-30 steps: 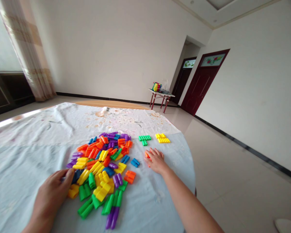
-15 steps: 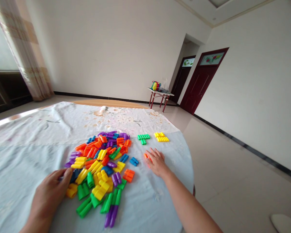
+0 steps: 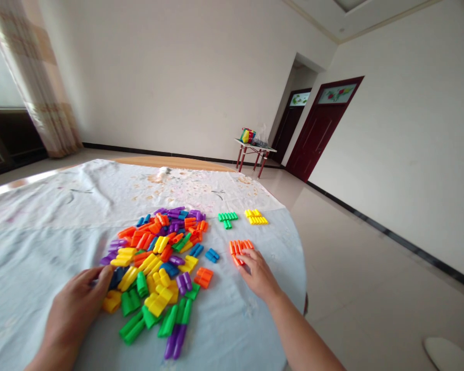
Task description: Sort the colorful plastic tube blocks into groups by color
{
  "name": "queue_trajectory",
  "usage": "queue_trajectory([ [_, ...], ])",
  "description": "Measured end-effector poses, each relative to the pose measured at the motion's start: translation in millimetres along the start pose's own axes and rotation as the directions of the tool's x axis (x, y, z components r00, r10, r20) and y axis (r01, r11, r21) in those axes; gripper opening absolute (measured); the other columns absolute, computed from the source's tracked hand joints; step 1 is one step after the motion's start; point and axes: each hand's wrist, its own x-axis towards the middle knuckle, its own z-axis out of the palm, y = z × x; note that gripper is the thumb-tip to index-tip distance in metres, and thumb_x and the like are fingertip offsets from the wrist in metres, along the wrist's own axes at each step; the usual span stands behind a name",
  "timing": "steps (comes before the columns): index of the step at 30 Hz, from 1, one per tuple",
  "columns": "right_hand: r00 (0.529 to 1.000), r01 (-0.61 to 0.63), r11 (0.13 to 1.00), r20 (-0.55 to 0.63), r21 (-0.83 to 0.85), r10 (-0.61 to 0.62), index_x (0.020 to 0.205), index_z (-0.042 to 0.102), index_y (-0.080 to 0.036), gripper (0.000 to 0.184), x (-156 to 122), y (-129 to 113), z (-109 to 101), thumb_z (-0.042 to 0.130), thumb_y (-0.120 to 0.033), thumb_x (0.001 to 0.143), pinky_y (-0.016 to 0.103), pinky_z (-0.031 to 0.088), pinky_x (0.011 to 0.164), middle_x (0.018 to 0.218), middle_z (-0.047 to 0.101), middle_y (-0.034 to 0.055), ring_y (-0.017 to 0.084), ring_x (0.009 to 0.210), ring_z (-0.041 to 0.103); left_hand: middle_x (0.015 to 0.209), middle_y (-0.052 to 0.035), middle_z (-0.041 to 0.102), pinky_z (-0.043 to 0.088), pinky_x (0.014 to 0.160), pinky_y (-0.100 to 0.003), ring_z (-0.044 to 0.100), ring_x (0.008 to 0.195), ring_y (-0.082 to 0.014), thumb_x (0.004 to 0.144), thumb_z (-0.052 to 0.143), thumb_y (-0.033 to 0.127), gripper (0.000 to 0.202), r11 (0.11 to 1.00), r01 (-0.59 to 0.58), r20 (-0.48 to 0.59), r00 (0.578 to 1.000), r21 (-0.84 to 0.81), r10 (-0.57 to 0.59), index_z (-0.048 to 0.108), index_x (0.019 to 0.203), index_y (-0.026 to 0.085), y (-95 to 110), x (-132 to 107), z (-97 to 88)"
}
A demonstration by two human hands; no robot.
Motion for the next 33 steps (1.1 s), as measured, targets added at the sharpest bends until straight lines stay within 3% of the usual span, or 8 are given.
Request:
queue_trajectory([
  [13,0.999,-0.038,0.999,-0.019,-0.019,0.038,0.110,0.067,-0.022,0.029,-2.2,-8.8,-6.2,0.057,-0.023,0.083,0.037,0.046,0.093,0.109,0.061,0.0096,0.022,0.102,0.057,0.089,-0.0064,0.070,0.044,0.069,-0.027,0.063,0.081,-0.0204,0.080,0.039,0.054,0.043,1.000,-0.023,-0.017,1.000,-0.005,0.023,0.064,0.091,0.021,-5.6,1.9,4.4],
  [19,0.984,-0.143,0.985,-0.119,-0.099,0.131,0.110,0.067,-0.020,0.028,25.5,13.5,-12.3,0.053,-0.025,0.086,0.037,0.042,0.096,0.113,0.062,0.0109,0.023,0.107,0.055,0.094,-0.0072,0.069,0.044,0.072,-0.028,0.062,0.085,-0.0207,0.079,0.039,0.054,0.045,1.000,0.008,0.012,1.000,-0.019,-0.007,0.064,0.095,0.020,-1.9,0.1,2.7],
  [23,0.979,-0.193,0.976,-0.084,-0.105,0.184,0.107,0.068,-0.018,0.029,40.0,29.2,-6.9,0.049,-0.017,0.085,0.034,0.043,0.095,0.108,0.065,0.0111,0.021,0.103,0.058,0.093,-0.0069,0.069,0.044,0.072,-0.028,0.062,0.084,-0.0205,0.079,0.037,0.055,0.046,1.000,0.006,0.019,1.000,-0.015,-0.006,0.064,0.094,0.020,0.0,-0.4,1.2],
  [33,0.984,-0.178,0.981,-0.044,-0.075,0.175,0.101,0.070,-0.019,0.025,41.2,28.2,3.0,0.050,-0.016,0.085,0.031,0.046,0.090,0.101,0.065,0.0096,0.021,0.099,0.059,0.093,-0.0075,0.069,0.045,0.071,-0.028,0.063,0.084,-0.0212,0.078,0.037,0.056,0.047,1.000,0.020,0.028,0.999,-0.018,-0.020,0.064,0.093,0.020,-2.2,1.2,2.5],
])
